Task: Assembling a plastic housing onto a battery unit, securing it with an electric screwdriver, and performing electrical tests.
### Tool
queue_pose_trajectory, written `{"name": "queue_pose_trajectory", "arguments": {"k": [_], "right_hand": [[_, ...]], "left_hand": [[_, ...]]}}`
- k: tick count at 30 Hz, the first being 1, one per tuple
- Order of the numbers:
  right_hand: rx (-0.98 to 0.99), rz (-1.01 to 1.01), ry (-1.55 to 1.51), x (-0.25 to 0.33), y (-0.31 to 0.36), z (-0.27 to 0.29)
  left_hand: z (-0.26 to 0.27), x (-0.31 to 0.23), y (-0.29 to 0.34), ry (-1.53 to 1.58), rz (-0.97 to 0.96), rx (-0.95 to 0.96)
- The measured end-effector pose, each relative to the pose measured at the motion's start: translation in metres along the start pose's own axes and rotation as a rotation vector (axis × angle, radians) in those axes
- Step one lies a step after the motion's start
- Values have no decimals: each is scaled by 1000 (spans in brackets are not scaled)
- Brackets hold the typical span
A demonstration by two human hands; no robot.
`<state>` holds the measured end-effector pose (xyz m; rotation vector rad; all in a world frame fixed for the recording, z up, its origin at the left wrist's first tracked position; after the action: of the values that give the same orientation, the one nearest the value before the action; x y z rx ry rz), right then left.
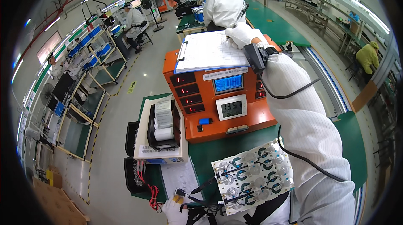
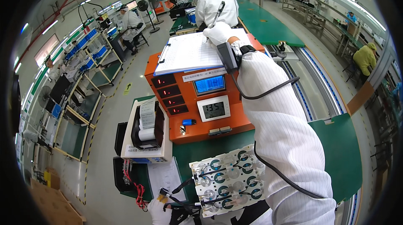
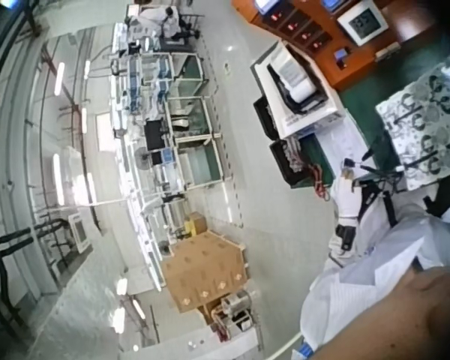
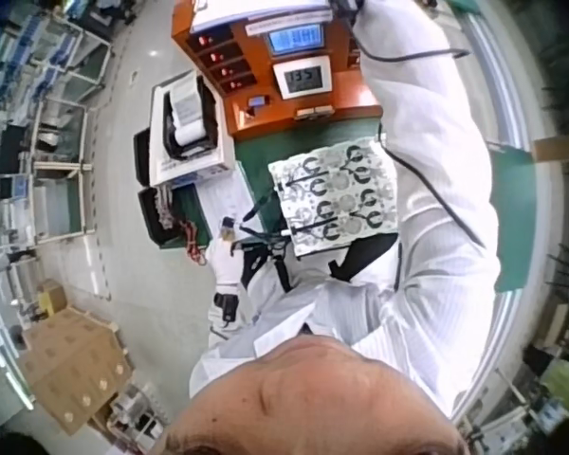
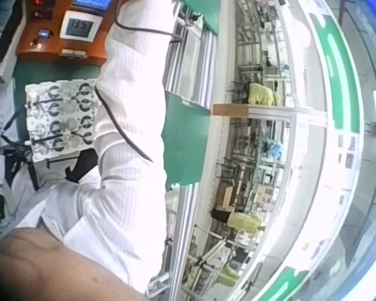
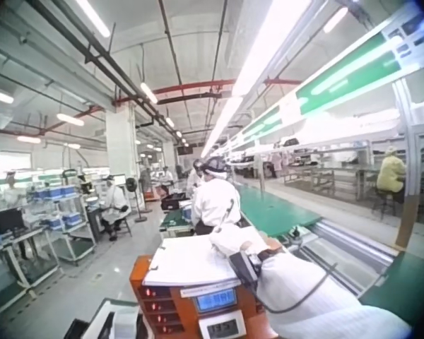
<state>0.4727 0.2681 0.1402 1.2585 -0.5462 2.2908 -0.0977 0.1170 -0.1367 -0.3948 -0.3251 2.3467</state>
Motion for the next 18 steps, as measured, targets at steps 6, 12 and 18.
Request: {"name": "queue_pose_trajectory", "arguments": {"k": [6, 12, 18], "right_hand": [[10, -1, 25, 2, 4, 2], [5, 18, 123, 6, 5, 0], [-64, 31, 131, 0, 2, 1]], "left_hand": [[1, 0, 0, -13, 9, -4], [1, 0, 0, -7, 19, 6], [-2, 2, 0, -9, 21, 22]]}}
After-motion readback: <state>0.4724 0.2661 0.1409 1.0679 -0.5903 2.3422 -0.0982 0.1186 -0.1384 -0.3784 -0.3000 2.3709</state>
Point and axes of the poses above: each hand's wrist, its own y-axis away from the middle knuckle, its own z-axis out of the back of the hand, x = y × z, the point moved 5 cm from there along -y, towards the middle knuckle, and after that the axes turned 8 degrees about -y, right-handed, at the moved point
